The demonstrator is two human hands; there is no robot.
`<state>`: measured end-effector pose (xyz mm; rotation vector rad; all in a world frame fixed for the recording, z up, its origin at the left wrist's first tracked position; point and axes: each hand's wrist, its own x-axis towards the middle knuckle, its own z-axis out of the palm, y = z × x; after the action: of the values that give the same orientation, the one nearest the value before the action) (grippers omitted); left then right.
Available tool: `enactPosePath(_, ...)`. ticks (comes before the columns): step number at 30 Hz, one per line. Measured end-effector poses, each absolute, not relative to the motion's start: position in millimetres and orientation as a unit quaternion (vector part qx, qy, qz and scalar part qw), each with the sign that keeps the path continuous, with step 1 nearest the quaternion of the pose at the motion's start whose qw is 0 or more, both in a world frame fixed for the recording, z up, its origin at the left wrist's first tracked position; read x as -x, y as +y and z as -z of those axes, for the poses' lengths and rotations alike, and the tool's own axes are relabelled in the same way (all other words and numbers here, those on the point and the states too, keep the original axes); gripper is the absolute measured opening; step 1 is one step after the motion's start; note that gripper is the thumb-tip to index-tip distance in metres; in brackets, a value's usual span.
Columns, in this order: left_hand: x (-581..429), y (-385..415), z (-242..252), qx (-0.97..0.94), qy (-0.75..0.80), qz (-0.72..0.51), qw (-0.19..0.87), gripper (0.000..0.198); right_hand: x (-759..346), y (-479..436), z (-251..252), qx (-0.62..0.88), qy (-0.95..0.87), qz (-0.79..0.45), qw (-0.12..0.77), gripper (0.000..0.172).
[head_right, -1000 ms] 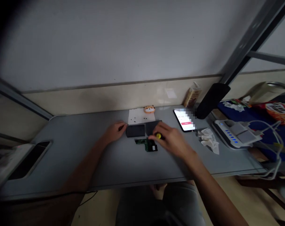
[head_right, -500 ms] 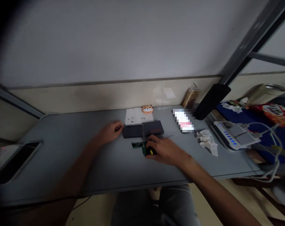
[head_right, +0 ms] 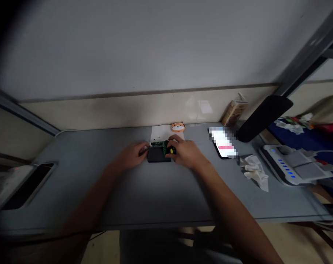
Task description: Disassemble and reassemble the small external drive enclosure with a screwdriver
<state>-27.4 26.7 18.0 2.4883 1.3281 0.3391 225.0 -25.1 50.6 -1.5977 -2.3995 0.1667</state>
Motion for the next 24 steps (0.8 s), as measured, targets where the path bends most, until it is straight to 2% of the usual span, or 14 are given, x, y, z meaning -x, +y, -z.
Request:
enactPosePath(9, 28, 29, -12, -0.876, 0.444, -0.126, 0.138, 0.017, -214, -27, -49, 0.544, -0.831, -0.084, 0.073, 0.030)
enactPosePath(20, 30, 28, -16, -0.884, 0.427, -0.127, 0.142, 0.015, -215, -25, -42, 0.526, -0.839, -0.077, 0.116, 0.031)
enactPosePath(24, 32, 28, -17, -0.891, 0.414, -0.129, 0.133, 0.016, -214, -27, -43, 0.520, -0.845, -0.075, 0.098, 0.033)
